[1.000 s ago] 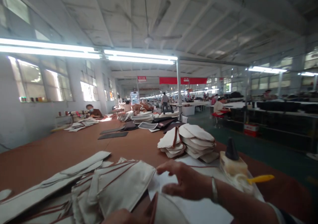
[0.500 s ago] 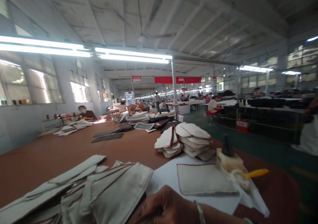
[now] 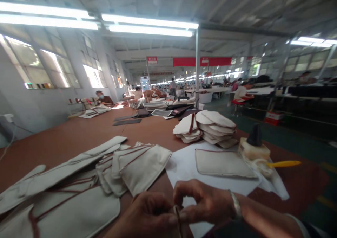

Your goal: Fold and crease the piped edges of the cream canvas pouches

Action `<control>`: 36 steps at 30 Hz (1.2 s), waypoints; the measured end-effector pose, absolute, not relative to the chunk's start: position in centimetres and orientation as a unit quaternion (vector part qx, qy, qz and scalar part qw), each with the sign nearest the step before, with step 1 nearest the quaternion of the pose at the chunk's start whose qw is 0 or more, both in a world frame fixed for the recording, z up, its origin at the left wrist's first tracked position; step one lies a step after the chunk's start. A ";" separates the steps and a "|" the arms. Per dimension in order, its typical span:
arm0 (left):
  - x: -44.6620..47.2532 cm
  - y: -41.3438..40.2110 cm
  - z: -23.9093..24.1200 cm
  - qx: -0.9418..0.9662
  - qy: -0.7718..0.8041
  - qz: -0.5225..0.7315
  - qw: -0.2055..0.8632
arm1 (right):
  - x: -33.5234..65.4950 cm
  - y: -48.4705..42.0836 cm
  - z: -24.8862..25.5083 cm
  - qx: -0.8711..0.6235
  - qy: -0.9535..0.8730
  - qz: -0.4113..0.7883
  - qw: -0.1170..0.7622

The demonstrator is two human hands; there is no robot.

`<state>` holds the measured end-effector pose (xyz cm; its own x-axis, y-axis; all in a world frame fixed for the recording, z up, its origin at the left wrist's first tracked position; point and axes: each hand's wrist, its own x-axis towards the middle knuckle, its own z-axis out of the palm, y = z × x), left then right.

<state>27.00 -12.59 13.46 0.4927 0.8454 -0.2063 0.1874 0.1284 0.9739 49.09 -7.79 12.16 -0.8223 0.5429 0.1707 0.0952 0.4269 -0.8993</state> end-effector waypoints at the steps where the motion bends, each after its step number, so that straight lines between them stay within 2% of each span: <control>1: 26.9 -12.8 13.6 0.587 0.423 0.271 0.636 | 48.9 -7.8 11.9 -0.180 -0.808 0.512 0.228; 6: 26.8 -13.1 14.2 0.511 0.405 0.305 0.694 | 48.2 -7.8 11.2 -0.141 -0.771 0.573 0.238; 17: 27.0 -13.2 12.9 0.470 0.444 0.310 0.696 | 48.2 -8.3 10.3 -0.176 -0.695 0.664 0.214; 23: 27.5 -13.6 13.1 0.542 0.523 0.276 0.597 | 47.5 -9.0 11.6 -0.234 -0.747 0.568 0.253; 29: 28.1 -14.2 14.2 0.620 0.579 0.217 0.483 | 47.0 -9.9 12.3 -0.300 -0.787 0.487 0.231; 33: 28.1 -14.4 14.3 0.656 0.581 0.197 0.440 | 47.1 -10.3 11.5 -0.242 -0.830 0.401 0.303; 36: 27.7 -14.6 14.1 0.635 0.566 0.207 0.483 | 47.5 -10.5 11.4 -0.153 -0.877 0.305 0.338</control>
<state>27.70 -14.58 14.08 0.2735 0.9190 -0.2839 0.5184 0.1078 0.8483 47.50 -10.53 11.39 -0.7241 0.4745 0.5005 0.0622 0.7677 -0.6378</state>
